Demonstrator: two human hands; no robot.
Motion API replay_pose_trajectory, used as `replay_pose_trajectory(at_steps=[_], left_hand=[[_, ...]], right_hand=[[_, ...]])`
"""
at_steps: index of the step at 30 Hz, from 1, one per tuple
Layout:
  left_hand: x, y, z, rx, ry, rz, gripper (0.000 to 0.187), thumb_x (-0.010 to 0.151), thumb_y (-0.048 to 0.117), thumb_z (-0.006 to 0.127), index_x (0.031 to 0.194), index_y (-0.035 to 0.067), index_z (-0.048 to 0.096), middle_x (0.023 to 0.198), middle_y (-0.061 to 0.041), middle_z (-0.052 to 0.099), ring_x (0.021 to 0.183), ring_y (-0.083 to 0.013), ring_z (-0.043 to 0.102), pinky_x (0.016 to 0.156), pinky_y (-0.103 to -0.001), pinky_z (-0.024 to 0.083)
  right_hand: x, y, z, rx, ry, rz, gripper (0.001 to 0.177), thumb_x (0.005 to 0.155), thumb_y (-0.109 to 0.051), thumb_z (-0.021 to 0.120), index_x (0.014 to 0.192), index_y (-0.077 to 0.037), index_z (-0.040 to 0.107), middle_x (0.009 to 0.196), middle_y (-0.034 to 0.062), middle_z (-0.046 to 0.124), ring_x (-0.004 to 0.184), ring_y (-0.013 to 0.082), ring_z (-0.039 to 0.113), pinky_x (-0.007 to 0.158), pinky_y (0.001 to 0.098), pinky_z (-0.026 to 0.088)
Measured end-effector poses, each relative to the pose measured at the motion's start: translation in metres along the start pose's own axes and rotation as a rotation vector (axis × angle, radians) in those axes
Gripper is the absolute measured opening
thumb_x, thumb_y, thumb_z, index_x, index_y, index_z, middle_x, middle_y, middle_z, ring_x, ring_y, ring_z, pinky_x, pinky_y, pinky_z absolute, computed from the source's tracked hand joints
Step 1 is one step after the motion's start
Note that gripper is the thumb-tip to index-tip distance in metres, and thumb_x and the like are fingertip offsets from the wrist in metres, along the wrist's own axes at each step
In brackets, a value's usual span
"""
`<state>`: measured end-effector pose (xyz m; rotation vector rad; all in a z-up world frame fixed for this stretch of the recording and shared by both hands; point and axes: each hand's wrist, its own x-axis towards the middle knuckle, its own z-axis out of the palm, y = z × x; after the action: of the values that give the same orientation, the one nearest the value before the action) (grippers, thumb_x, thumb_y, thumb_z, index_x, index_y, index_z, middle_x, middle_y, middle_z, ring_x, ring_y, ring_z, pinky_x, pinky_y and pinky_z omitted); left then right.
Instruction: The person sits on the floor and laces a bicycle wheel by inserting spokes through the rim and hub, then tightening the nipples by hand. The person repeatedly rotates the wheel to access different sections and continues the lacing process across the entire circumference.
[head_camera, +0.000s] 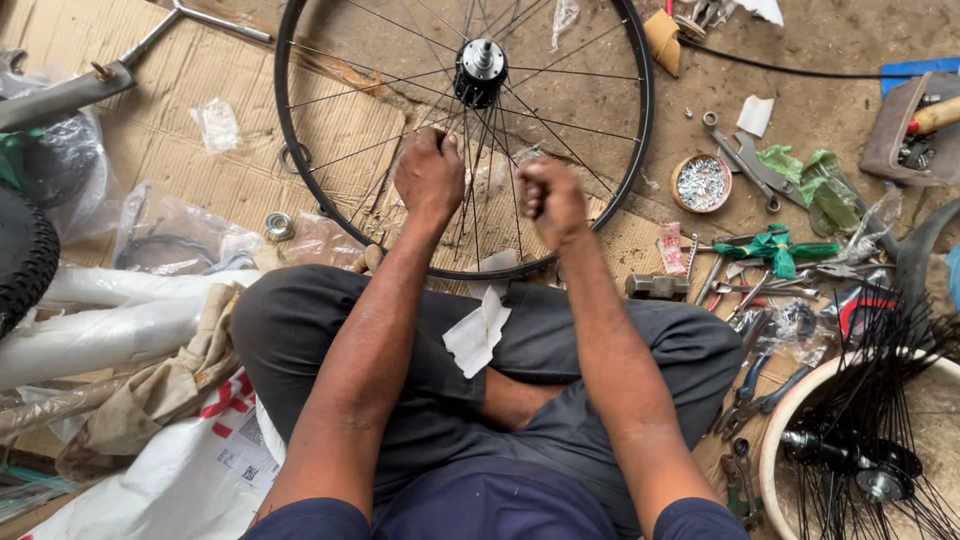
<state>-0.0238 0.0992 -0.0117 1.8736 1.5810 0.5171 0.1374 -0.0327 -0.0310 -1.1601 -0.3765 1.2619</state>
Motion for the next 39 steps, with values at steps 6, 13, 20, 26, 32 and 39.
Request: replay_pose_trajectory(at_steps=[6,13,20,26,32,39], left_hand=[[0.001,0.006,-0.002,-0.062,0.045,0.07,0.02,0.097,0.027,0.064,0.098,0.008,0.072,0.098,-0.012,0.069,0.086,-0.0296,0.069,0.077,-0.046,0.052],[0.009,0.001,-0.004,-0.004,0.076,0.141,0.014,0.097,0.015,0.058,0.094,0.004,0.067,0.09,-0.018,0.069,0.08,-0.0367,0.068,0.072,-0.052,0.052],[0.018,0.002,-0.006,0.038,-0.038,0.092,0.013,0.091,0.008,0.056,0.1,0.002,0.062,0.087,-0.024,0.07,0.082,-0.0424,0.069,0.076,-0.056,0.053],[0.013,0.007,-0.013,0.053,-0.012,0.137,0.03,0.083,0.015,0.071,0.109,0.001,0.062,0.091,-0.021,0.069,0.086,-0.0413,0.069,0.076,-0.054,0.053],[0.005,0.014,-0.019,0.113,0.353,0.371,0.031,0.081,0.014,0.069,0.109,0.004,0.06,0.099,-0.015,0.061,0.089,-0.033,0.067,0.071,-0.045,0.055],[-0.007,0.017,0.0,0.214,-0.135,0.268,0.03,0.098,0.034,0.072,0.095,0.004,0.065,0.094,-0.014,0.063,0.072,-0.0288,0.066,0.058,-0.045,0.051]], right_hand=[[-0.015,-0.059,-0.023,0.468,0.027,-0.217,0.058,0.099,-0.058,0.048,0.1,-0.006,0.074,0.061,-0.0026,0.051,0.051,0.009,0.041,0.048,0.0273,0.038],[0.062,0.005,0.005,-0.338,0.248,-0.058,0.023,0.102,-0.022,0.067,0.113,-0.003,0.074,0.07,-0.0074,0.055,0.056,0.0049,0.045,0.046,0.0253,0.037],[0.098,-0.015,0.036,-0.291,0.085,0.066,0.021,0.103,-0.026,0.063,0.092,-0.009,0.067,0.063,-0.006,0.048,0.049,0.0059,0.038,0.042,0.0243,0.029],[0.043,-0.035,0.024,-0.392,-0.025,0.244,0.033,0.104,-0.035,0.064,0.086,-0.009,0.062,0.063,-0.0049,0.044,0.052,0.0096,0.04,0.047,0.0272,0.036],[0.005,-0.036,-0.032,-1.417,0.36,-0.44,0.023,0.097,-0.026,0.073,0.105,-0.005,0.073,0.092,0.0089,0.073,0.079,0.0206,0.069,0.069,0.0364,0.055],[0.045,-0.009,-0.022,-1.157,0.361,-0.088,0.016,0.101,-0.024,0.072,0.109,-0.011,0.077,0.091,0.0078,0.077,0.075,0.0191,0.068,0.068,0.0356,0.055]])
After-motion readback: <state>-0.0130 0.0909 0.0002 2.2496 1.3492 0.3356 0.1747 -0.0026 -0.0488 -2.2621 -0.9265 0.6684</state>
